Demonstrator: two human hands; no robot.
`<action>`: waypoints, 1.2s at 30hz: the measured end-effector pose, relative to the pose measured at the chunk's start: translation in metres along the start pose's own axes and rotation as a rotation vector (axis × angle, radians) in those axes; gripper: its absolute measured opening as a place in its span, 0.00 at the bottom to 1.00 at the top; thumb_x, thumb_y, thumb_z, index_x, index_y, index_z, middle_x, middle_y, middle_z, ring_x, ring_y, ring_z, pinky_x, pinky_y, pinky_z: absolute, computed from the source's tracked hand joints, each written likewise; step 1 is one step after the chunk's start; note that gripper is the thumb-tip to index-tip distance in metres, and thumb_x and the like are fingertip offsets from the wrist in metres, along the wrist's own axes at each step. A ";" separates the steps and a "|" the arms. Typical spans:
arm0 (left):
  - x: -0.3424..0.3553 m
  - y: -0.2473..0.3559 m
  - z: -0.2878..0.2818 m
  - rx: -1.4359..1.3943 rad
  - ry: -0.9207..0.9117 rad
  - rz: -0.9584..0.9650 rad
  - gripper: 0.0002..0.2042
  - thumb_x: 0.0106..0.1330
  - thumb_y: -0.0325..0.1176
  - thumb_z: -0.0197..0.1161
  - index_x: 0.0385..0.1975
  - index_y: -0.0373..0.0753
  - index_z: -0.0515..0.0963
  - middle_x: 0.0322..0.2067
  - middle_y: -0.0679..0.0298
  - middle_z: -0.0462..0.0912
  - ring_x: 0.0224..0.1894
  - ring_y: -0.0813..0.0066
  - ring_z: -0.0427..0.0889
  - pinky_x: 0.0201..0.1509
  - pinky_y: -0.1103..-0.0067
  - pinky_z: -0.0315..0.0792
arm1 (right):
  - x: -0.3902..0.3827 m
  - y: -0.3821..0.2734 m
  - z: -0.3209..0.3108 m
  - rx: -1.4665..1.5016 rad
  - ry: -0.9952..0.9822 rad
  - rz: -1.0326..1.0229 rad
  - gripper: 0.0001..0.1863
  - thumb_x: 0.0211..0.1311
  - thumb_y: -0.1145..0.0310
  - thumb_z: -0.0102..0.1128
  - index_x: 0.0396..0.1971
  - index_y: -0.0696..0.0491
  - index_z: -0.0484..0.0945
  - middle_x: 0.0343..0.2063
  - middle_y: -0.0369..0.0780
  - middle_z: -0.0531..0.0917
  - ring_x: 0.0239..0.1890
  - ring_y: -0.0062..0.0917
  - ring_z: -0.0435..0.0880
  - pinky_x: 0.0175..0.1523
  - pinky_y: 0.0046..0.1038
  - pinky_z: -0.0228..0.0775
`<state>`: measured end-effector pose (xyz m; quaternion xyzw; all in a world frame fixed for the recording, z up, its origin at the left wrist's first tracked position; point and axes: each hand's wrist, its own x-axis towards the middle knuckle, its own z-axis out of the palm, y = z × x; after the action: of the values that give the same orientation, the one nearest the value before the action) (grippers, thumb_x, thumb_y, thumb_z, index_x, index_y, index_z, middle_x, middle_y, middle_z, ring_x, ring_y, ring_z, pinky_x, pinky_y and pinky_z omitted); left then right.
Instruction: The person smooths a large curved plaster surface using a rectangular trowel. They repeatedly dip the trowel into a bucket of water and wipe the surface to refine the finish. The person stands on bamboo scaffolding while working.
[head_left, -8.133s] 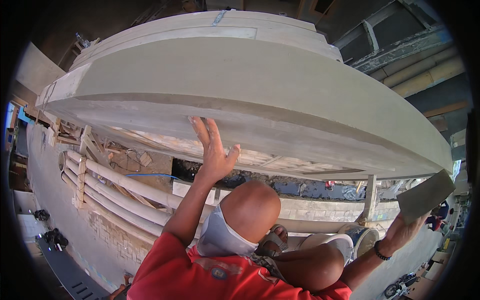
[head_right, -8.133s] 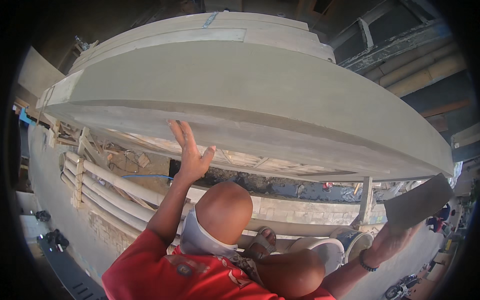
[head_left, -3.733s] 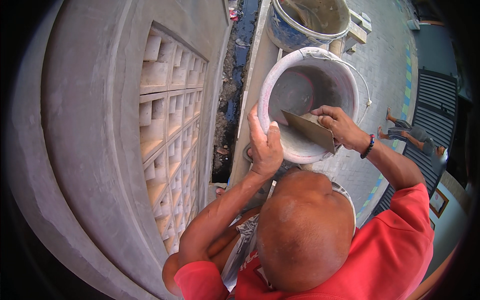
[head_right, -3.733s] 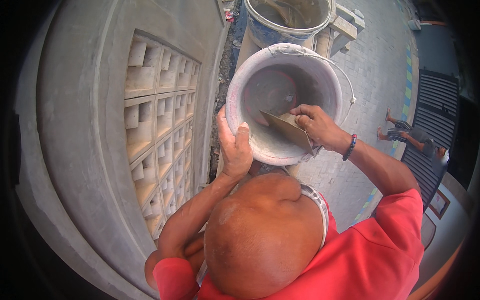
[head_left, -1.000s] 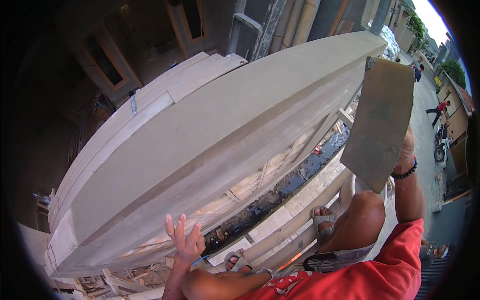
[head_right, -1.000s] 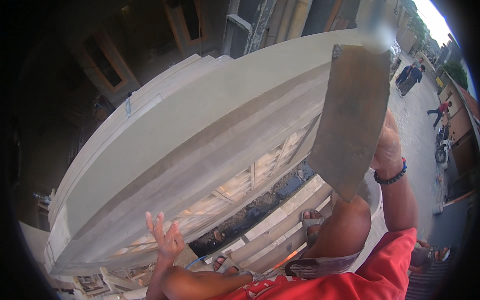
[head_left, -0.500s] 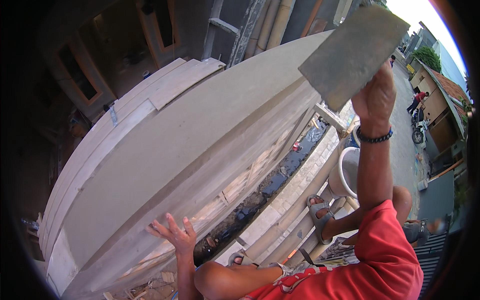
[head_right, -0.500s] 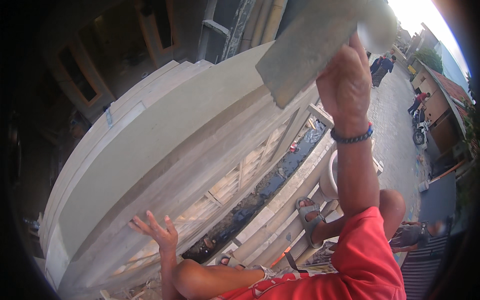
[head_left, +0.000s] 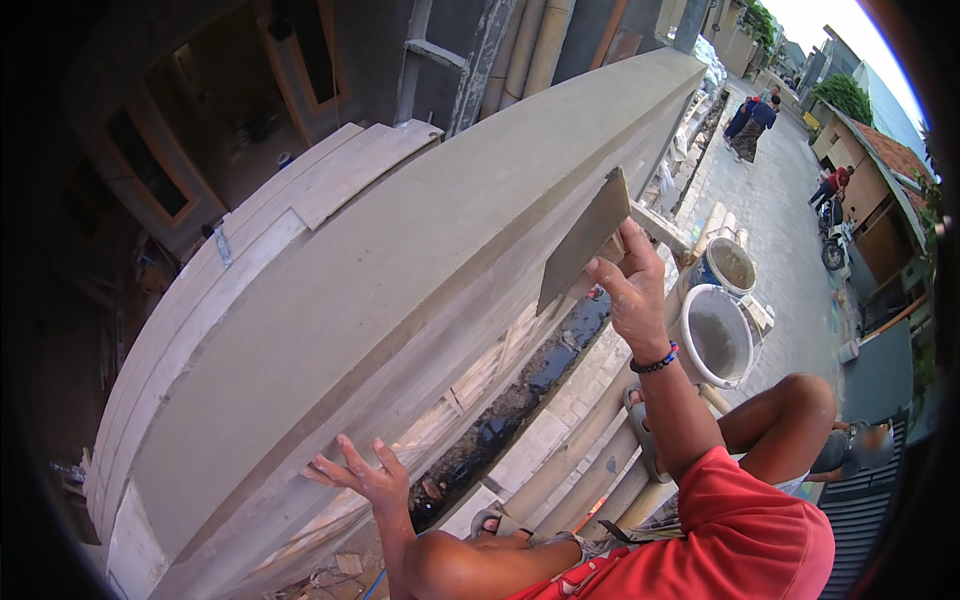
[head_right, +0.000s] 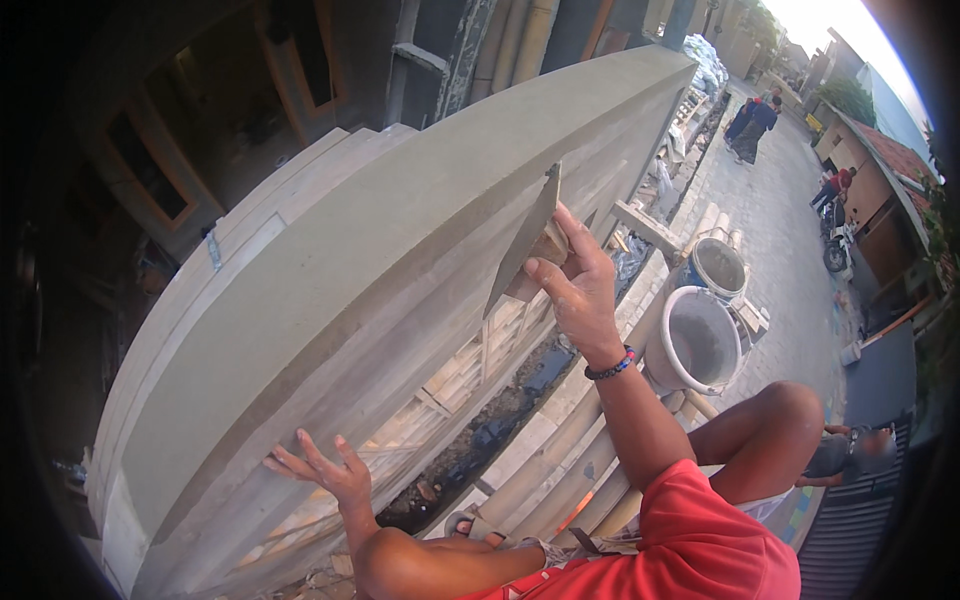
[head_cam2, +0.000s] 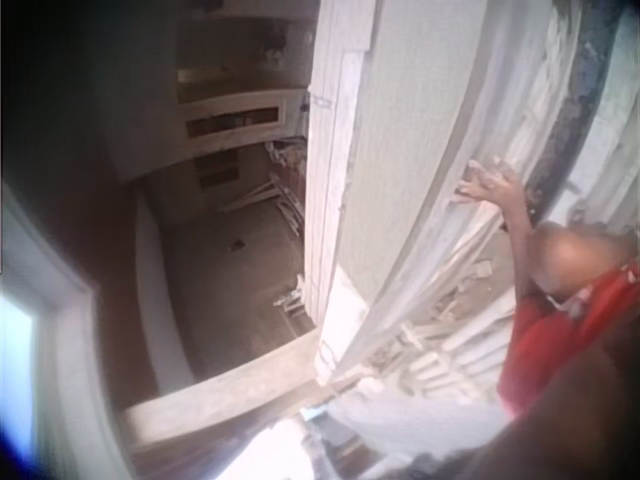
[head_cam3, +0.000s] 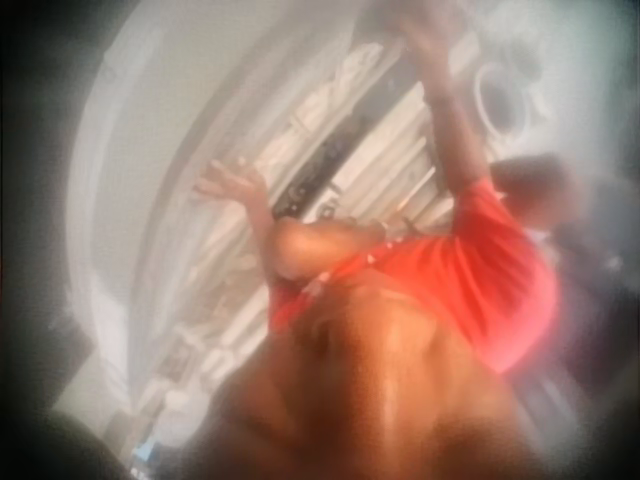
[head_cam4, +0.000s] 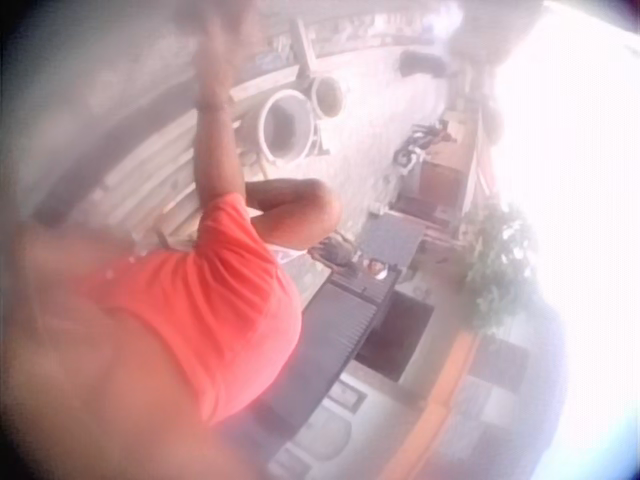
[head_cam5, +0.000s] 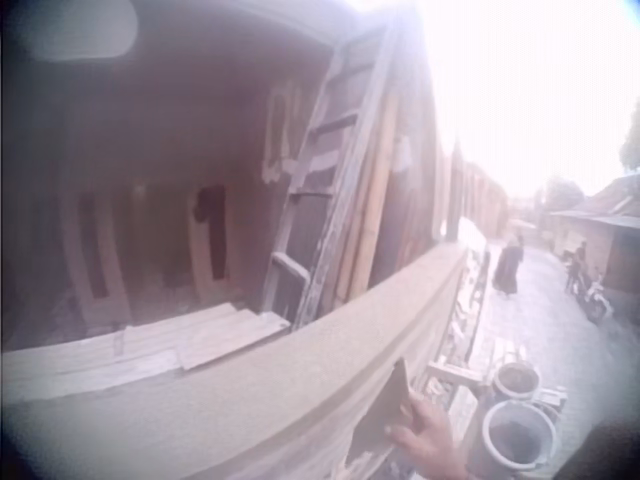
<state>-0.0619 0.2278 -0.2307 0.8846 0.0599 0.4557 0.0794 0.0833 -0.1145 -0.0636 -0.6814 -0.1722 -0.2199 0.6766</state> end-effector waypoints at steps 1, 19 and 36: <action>-0.002 0.001 0.000 -0.003 -0.003 -0.008 0.28 0.69 0.39 0.55 0.67 0.40 0.59 0.71 0.45 0.36 0.71 0.31 0.29 0.66 0.37 0.35 | 0.001 0.001 0.003 0.000 0.000 0.016 0.34 0.55 0.83 0.60 0.64 0.61 0.62 0.57 0.43 0.72 0.59 0.26 0.72 0.63 0.28 0.64; -0.006 -0.006 0.002 -0.012 -0.011 0.035 0.26 0.68 0.36 0.56 0.65 0.40 0.62 0.72 0.46 0.36 0.71 0.31 0.27 0.66 0.37 0.34 | -0.024 0.023 0.041 -0.603 -0.125 -0.227 0.33 0.52 0.81 0.62 0.61 0.56 0.69 0.43 0.47 0.79 0.42 0.37 0.80 0.49 0.30 0.73; -0.010 -0.008 0.005 -0.042 -0.001 0.024 0.25 0.66 0.34 0.58 0.63 0.39 0.65 0.72 0.46 0.35 0.71 0.32 0.26 0.66 0.37 0.33 | -0.018 -0.010 0.004 -0.744 0.000 -0.259 0.28 0.54 0.78 0.60 0.59 0.58 0.71 0.45 0.47 0.78 0.43 0.32 0.79 0.49 0.29 0.70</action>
<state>-0.0636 0.2337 -0.2433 0.8835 0.0397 0.4574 0.0926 0.0628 -0.1086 -0.0646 -0.8526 -0.1652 -0.3511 0.3500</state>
